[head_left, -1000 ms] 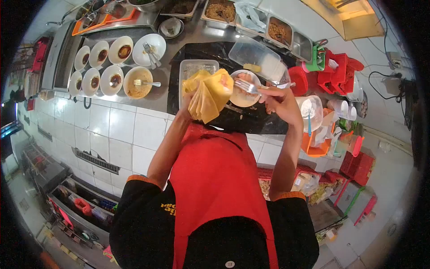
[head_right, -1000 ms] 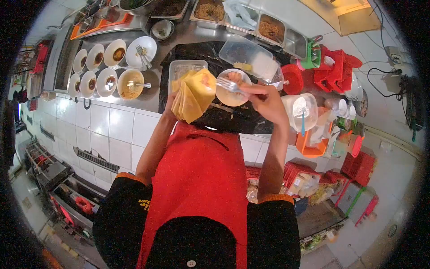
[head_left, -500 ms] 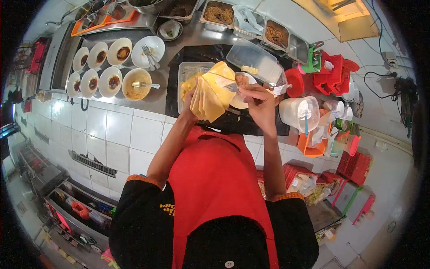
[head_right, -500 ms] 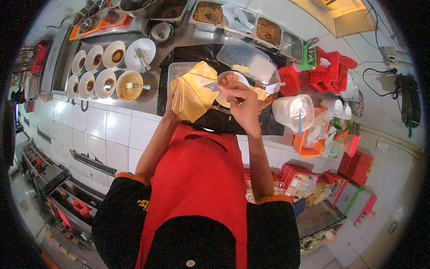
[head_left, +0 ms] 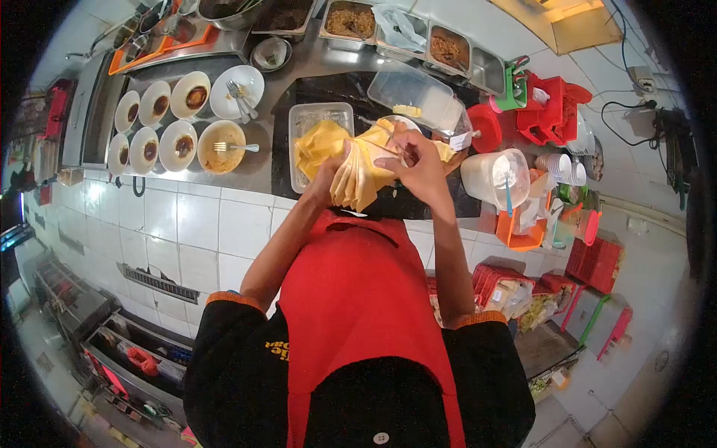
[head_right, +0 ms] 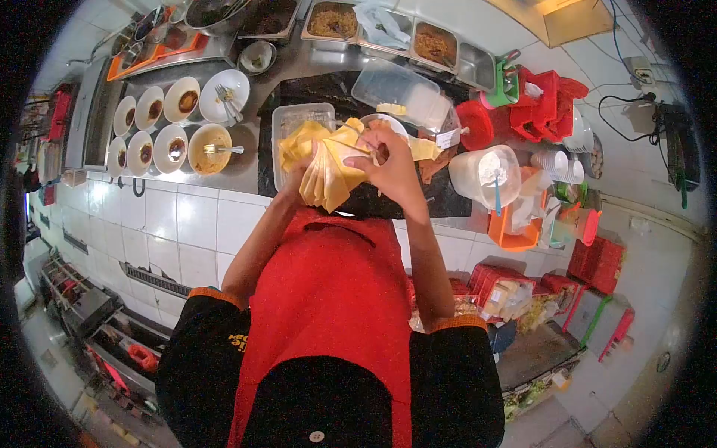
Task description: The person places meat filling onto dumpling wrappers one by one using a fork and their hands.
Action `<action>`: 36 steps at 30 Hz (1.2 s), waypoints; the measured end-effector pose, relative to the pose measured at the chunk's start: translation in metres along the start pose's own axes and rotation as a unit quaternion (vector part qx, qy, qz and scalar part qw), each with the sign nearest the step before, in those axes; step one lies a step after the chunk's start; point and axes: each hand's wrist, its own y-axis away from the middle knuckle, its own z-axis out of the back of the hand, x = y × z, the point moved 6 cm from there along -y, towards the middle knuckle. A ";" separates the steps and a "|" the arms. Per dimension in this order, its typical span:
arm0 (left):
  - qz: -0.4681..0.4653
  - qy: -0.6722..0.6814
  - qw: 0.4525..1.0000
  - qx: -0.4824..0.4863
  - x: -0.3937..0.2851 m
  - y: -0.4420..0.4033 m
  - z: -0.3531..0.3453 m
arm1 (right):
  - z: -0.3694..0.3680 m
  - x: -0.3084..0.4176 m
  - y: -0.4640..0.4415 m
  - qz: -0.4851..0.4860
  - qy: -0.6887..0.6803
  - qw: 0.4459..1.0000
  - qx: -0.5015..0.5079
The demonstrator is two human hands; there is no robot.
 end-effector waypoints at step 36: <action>-0.323 -0.252 0.906 -0.106 -0.040 0.057 0.098 | 0.010 -0.125 -0.018 -0.143 0.466 0.869 -0.086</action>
